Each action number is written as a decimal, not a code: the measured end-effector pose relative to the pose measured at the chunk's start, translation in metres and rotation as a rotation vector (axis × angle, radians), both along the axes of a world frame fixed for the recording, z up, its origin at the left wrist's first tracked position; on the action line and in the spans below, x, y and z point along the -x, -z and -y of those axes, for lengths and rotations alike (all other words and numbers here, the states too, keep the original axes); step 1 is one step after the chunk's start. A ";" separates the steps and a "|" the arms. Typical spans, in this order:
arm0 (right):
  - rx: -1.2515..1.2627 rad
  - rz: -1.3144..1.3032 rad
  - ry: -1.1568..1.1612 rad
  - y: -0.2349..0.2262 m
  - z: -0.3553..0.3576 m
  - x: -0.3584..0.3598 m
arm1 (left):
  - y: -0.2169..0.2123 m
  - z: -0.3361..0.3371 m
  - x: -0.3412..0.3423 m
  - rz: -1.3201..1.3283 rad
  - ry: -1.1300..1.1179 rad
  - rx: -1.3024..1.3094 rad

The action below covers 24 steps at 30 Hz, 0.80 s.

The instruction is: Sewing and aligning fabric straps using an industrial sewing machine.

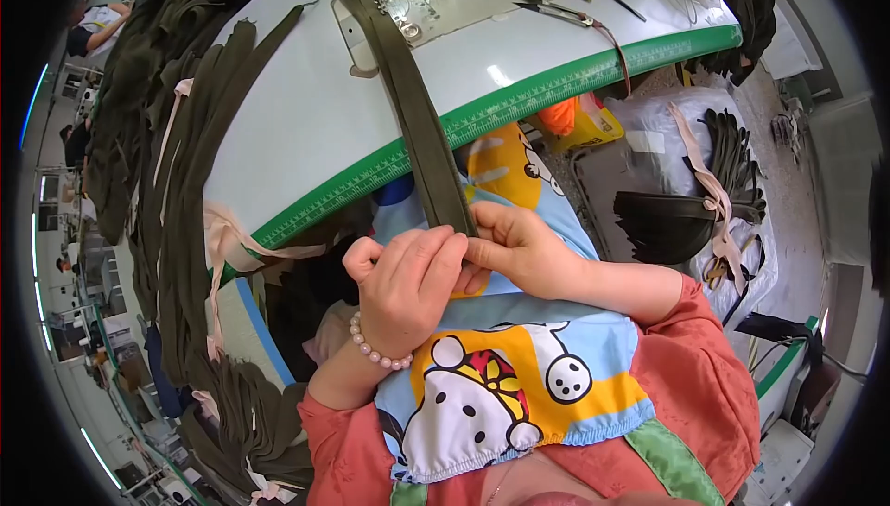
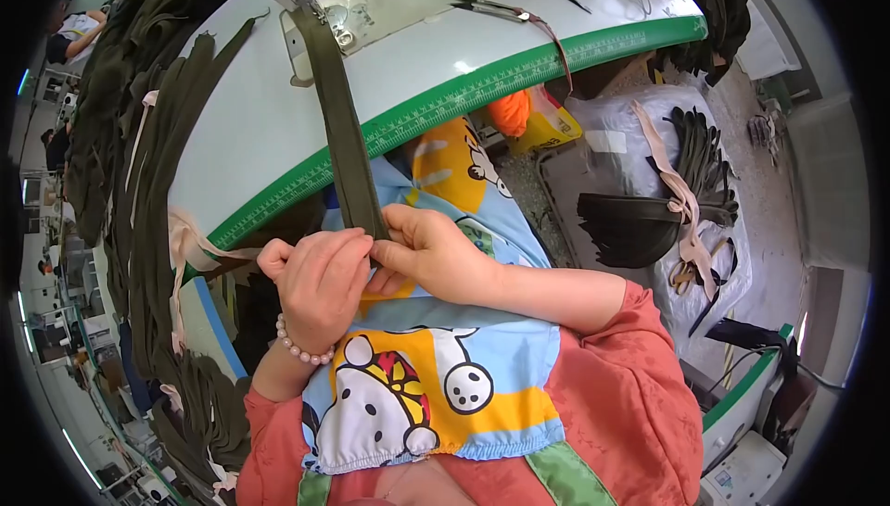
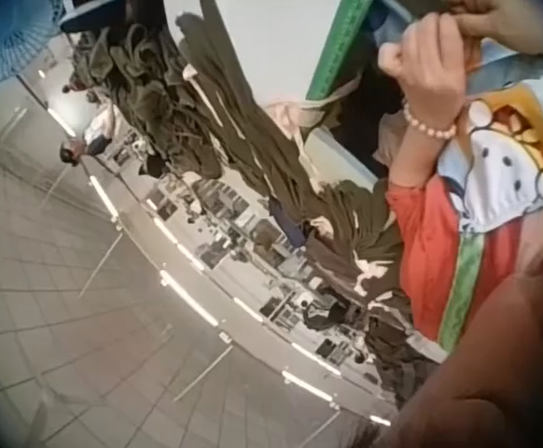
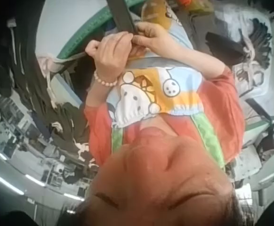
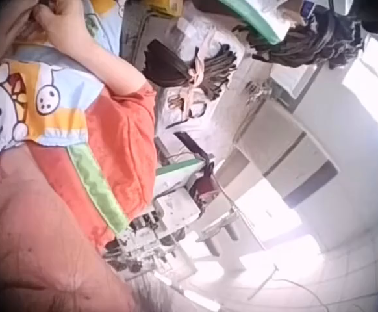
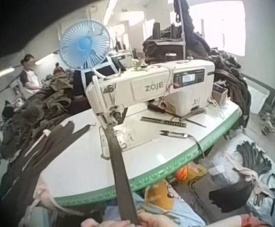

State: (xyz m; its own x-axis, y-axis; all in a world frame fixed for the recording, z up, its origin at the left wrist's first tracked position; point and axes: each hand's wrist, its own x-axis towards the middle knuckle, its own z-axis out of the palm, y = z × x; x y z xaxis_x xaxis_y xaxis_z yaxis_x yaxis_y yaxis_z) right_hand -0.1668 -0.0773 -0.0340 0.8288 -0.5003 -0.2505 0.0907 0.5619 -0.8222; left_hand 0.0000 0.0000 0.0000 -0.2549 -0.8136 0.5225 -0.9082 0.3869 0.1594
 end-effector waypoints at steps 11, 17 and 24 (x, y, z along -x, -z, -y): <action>0.054 -0.023 -0.082 -0.001 -0.004 0.014 | 0.001 -0.005 0.003 0.139 0.067 0.057; -0.031 -0.008 -0.076 0.001 -0.005 0.014 | 0.006 -0.005 0.003 0.097 0.095 0.003; -0.058 0.027 -0.127 -0.002 -0.003 0.015 | 0.007 -0.009 -0.002 0.062 0.120 -0.002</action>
